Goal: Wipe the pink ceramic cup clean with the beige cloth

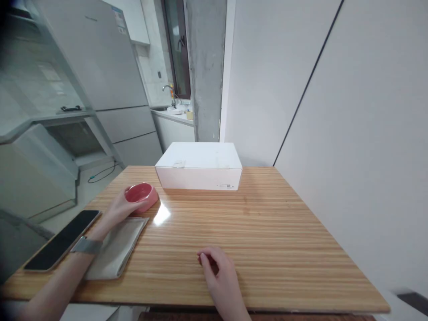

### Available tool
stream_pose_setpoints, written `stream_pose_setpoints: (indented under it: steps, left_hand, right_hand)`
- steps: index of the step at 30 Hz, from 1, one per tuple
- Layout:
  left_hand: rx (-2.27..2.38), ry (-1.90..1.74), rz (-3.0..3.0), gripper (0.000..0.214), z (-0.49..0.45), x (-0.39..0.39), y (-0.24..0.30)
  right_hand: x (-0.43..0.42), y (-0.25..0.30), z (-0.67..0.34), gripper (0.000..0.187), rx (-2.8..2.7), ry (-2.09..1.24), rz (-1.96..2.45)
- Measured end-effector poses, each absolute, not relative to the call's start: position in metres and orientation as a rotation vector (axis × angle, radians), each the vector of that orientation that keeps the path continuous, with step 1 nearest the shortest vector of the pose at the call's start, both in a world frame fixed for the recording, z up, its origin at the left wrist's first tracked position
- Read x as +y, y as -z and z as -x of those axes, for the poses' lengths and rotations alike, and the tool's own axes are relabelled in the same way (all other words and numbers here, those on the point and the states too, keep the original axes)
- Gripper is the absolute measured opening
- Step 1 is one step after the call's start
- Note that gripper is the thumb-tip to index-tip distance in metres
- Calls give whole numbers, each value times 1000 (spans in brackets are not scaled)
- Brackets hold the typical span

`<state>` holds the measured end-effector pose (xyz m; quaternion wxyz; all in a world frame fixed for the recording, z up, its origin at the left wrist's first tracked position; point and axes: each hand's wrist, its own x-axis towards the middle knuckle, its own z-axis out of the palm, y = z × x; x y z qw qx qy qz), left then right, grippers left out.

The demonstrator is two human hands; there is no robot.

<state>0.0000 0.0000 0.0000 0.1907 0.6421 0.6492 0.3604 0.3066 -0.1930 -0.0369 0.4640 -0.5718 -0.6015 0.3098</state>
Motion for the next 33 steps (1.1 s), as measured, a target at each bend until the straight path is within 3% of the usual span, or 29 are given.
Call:
stream_pose_setpoints:
  steps: [8, 18, 24, 29, 33]
  left_hand:
    - [1561, -1007, -1927, 60, -77, -25, -5]
    - [1208, -943, -1982, 70, -170, -27, -6]
    - [1292, -938, -2046, 97, -152, -58, -17]
    - [1480, -1000, -2114, 37, -58, -126, -9]
    - [1793, -1069, -2283, 37, 23, -170, 31]
  right_hand:
    - [-192, 35, -307, 30, -1475, -741, 1392]
    - [-193, 38, -309, 32, -1448, -799, 1412]
    - [-194, 40, -312, 30, -1452, -791, 1417]
    - [-194, 44, -312, 29, -1487, -799, 1409]
    - [-193, 46, -311, 27, -1495, -786, 1418]
